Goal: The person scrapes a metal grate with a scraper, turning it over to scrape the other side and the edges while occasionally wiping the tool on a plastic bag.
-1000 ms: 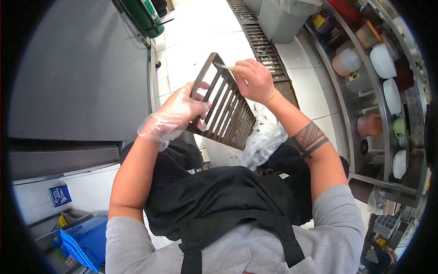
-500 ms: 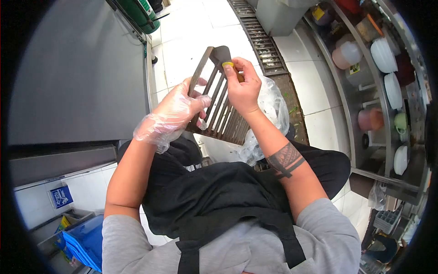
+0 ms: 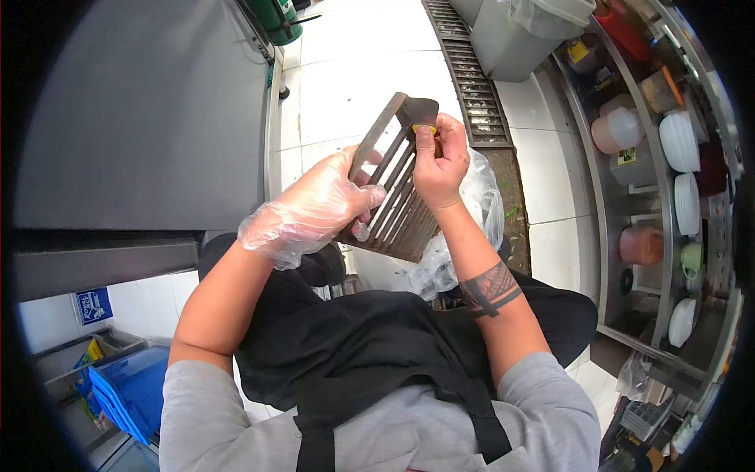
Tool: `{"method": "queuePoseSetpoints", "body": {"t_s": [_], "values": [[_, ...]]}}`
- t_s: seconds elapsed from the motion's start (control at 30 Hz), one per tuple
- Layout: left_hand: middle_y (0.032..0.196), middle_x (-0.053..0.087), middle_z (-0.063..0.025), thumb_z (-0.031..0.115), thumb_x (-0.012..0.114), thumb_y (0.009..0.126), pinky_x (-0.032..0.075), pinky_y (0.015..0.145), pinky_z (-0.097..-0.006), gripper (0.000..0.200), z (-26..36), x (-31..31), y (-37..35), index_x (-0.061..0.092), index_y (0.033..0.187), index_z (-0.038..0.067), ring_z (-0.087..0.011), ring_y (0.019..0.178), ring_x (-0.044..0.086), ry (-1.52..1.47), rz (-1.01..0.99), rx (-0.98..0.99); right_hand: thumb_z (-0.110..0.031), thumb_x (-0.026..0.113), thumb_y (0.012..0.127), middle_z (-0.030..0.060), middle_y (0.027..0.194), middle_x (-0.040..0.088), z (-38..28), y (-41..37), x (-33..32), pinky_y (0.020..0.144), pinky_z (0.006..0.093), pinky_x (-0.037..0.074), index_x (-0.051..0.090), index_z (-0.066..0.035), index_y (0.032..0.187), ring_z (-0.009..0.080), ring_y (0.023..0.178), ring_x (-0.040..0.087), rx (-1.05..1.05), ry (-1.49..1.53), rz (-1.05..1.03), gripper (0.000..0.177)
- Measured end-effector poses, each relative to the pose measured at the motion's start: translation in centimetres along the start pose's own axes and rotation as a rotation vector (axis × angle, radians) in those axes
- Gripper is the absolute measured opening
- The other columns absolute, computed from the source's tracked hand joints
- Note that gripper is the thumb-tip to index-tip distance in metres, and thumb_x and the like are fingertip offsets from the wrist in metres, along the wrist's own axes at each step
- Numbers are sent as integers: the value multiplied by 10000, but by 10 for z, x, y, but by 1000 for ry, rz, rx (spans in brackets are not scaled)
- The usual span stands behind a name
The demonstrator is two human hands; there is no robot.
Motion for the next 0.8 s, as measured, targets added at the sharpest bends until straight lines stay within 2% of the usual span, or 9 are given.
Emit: {"method": "queuePoseSetpoints", "body": {"t_s": [0.1, 0.2, 0.3, 0.47, 0.63, 0.7, 0.73, 0.77, 0.8], "values": [[967, 577, -59, 99, 695, 1001, 561, 612, -292, 462, -2, -4, 7, 483, 1396, -14, -101, 703, 596, 21, 6, -6, -77, 721, 1005, 67, 899, 690, 0, 2, -3, 645, 272, 521, 624, -16, 1160, 114, 716, 635, 4, -20, -28, 193], [991, 601, -76, 125, 724, 995, 560, 651, -297, 492, 2, -6, 8, 495, 1408, -15, -110, 740, 613, 18, 20, -2, -81, 756, 965, 136, 908, 704, -9, 5, -8, 638, 323, 544, 635, -14, 1147, 230, 688, 680, -252, -257, -116, 229], [1003, 607, -87, 128, 744, 985, 546, 686, -298, 514, 0, -9, 11, 503, 1412, -25, -119, 760, 622, 11, 27, -5, -57, 743, 963, 138, 924, 707, -7, 7, -11, 640, 335, 547, 632, -11, 1151, 227, 683, 685, -93, -270, -49, 223], [1008, 606, -79, 138, 753, 977, 543, 678, -292, 539, -3, -8, 8, 492, 1416, -36, -116, 755, 621, -1, 19, 9, -63, 741, 952, 167, 979, 698, -9, 11, -1, 760, 389, 563, 651, -20, 1129, 329, 835, 699, -67, -289, 5, 204], [955, 604, -60, 148, 766, 969, 536, 653, -275, 563, 1, -3, 2, 485, 1422, -33, -110, 737, 617, 18, 32, -17, -77, 750, 955, 157, 957, 700, -20, 5, -10, 753, 381, 563, 655, -23, 1132, 317, 811, 697, -46, -236, -48, 208], [946, 607, -57, 158, 770, 971, 534, 638, -270, 566, -6, -7, 6, 486, 1423, -31, -106, 732, 615, -1, 27, -7, -87, 756, 955, 155, 937, 699, -28, 6, -23, 745, 361, 559, 654, -19, 1127, 293, 797, 696, -164, -301, -131, 211], [938, 611, -54, 168, 773, 974, 533, 623, -266, 569, -8, -9, 8, 487, 1423, -30, -102, 727, 614, -17, 30, 3, -103, 749, 969, 137, 930, 709, -28, 6, -29, 741, 337, 553, 651, -17, 1125, 239, 791, 691, -106, -341, -108, 203], [938, 611, -54, 168, 773, 974, 533, 623, -266, 569, -9, -10, 8, 487, 1423, -30, -102, 727, 614, -22, 23, 4, -120, 739, 987, 111, 927, 718, -20, 6, -36, 750, 321, 550, 649, -18, 1131, 186, 801, 679, 78, -258, -40, 198], [934, 617, -47, 179, 778, 974, 531, 611, -263, 577, -5, -9, 6, 487, 1425, -31, -95, 725, 611, 5, 44, -19, -126, 737, 991, 102, 930, 720, -18, 8, -40, 754, 321, 551, 648, -23, 1134, 172, 804, 674, 94, -245, 15, 198]]}}
Point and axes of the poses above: each hand's wrist, its own y-axis towards the middle knuckle, its own x-axis out of the palm, z = x × y, the point moved 1 cm from there along y, towards the middle knuckle
